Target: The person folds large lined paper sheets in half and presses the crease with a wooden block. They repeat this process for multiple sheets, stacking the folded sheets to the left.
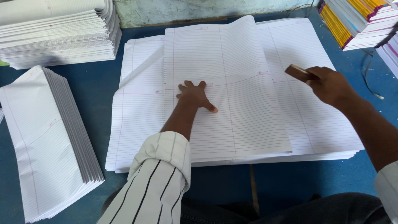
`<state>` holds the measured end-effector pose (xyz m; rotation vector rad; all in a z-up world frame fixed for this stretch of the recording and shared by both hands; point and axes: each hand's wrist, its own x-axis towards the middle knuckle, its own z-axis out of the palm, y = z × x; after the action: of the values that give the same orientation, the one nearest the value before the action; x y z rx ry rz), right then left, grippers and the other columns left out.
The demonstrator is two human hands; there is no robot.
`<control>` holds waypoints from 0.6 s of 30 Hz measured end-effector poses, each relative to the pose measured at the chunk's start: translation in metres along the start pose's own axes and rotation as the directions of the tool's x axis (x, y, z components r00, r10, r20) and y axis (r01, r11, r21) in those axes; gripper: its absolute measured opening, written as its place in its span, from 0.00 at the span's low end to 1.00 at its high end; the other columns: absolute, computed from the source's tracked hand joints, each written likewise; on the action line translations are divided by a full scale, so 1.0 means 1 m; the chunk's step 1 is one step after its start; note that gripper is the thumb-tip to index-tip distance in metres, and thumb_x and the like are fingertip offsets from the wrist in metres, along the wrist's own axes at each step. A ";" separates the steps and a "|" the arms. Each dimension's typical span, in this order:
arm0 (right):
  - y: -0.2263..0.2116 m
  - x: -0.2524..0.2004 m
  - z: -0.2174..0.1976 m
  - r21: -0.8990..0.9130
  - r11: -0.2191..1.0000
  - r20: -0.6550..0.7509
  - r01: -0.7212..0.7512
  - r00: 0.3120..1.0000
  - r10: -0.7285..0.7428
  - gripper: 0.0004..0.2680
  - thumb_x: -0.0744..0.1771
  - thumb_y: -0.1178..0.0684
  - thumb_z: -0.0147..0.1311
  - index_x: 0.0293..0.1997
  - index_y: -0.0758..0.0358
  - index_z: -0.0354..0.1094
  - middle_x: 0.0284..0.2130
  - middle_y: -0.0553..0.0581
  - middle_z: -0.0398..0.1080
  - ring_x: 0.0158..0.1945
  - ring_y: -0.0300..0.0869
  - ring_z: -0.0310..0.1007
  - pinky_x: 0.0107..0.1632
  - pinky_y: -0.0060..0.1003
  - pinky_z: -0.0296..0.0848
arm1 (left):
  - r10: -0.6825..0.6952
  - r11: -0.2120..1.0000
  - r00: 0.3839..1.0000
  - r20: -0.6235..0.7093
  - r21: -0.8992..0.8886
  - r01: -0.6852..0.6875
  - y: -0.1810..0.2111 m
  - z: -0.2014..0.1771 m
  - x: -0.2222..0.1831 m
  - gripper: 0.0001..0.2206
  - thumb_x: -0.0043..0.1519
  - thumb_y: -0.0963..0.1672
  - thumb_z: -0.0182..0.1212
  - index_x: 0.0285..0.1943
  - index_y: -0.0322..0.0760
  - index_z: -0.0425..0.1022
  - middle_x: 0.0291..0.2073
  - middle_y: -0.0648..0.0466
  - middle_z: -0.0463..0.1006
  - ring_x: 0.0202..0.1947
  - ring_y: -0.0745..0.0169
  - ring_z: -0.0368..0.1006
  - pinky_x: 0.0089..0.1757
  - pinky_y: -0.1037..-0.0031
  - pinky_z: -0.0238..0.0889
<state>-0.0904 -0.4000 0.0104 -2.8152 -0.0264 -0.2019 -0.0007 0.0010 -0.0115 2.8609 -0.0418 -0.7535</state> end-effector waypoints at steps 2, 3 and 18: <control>-0.018 0.002 0.000 0.007 0.999 0.010 0.048 0.999 -0.048 0.13 0.69 0.54 0.54 0.62 0.59 0.69 0.49 0.66 0.75 0.50 0.56 0.76 0.55 0.48 0.74 | -0.006 1.000 1.000 0.003 0.007 0.006 0.001 0.000 0.000 0.58 0.38 0.58 0.83 0.79 0.58 0.49 0.78 0.33 0.36 0.76 0.21 0.29 0.64 0.31 0.46; -0.028 0.002 0.000 0.017 0.999 0.045 0.036 0.998 -0.037 0.15 0.69 0.55 0.53 0.64 0.56 0.67 0.49 0.66 0.74 0.50 0.55 0.75 0.55 0.48 0.73 | -0.008 1.000 1.000 0.004 0.011 0.008 0.002 0.000 0.000 0.58 0.38 0.58 0.83 0.79 0.58 0.49 0.78 0.32 0.35 0.76 0.22 0.29 0.64 0.31 0.45; -0.102 -0.006 0.004 0.051 0.999 0.309 0.018 0.951 -0.033 0.19 0.66 0.51 0.56 0.66 0.41 0.66 0.48 0.58 0.69 0.50 0.46 0.72 0.56 0.42 0.72 | 0.184 0.967 0.982 0.031 0.176 -0.187 0.039 -0.001 -0.022 0.50 0.52 0.45 0.78 0.79 0.73 0.44 0.71 0.52 0.55 0.73 0.45 0.46 0.58 0.52 0.66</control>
<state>-0.0999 -0.3025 0.0378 -2.7705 -0.1365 0.2343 -0.0189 -0.0351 0.0070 2.9623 -0.3926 -0.7673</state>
